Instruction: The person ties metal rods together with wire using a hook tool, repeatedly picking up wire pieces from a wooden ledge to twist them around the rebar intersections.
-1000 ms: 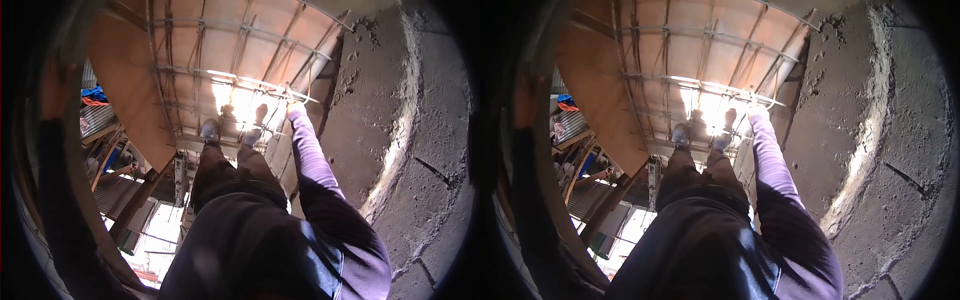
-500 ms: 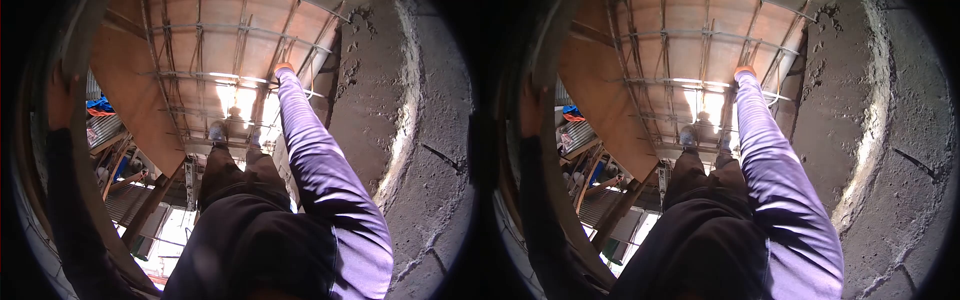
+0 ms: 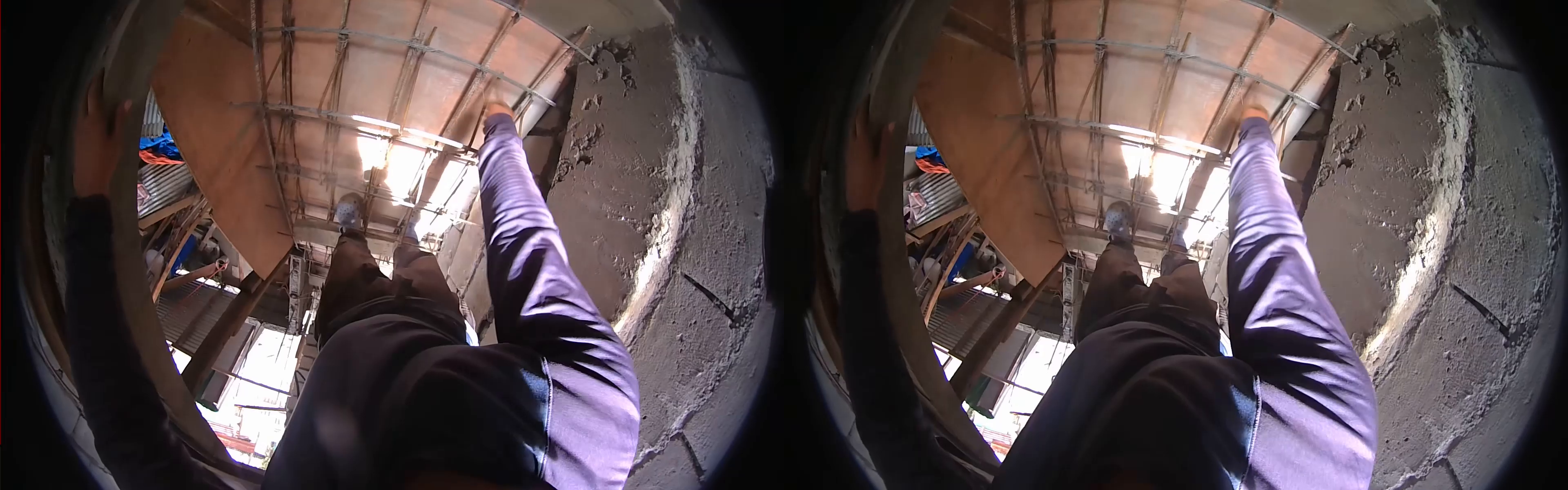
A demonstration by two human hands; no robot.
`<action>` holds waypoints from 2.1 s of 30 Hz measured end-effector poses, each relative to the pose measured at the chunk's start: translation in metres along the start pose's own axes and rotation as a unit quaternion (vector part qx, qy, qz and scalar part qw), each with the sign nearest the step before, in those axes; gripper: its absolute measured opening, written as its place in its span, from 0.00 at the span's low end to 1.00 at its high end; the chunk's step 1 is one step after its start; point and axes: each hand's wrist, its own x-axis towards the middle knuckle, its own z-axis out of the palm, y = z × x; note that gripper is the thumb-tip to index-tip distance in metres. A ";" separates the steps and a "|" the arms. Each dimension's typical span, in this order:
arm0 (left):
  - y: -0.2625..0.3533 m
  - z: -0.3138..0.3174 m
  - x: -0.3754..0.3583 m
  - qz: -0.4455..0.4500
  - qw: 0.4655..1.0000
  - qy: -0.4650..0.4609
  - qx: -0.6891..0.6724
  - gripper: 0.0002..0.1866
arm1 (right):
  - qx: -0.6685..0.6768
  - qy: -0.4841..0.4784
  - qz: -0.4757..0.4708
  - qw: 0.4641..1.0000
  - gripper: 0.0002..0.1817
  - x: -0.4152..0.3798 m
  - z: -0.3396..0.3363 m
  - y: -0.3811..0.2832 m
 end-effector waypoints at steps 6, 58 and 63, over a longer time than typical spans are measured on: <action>-0.001 -0.004 0.001 0.004 1.000 -0.023 -0.012 0.34 | 0.469 0.051 0.171 0.865 0.05 -0.058 -0.050 -0.028; -0.010 0.005 0.001 0.020 0.999 0.028 0.012 0.33 | 0.360 0.008 0.201 0.911 0.13 -0.065 -0.113 -0.087; -0.006 0.004 -0.004 -0.007 1.000 0.001 -0.002 0.33 | 0.305 -0.038 0.208 0.929 0.21 -0.059 -0.117 -0.076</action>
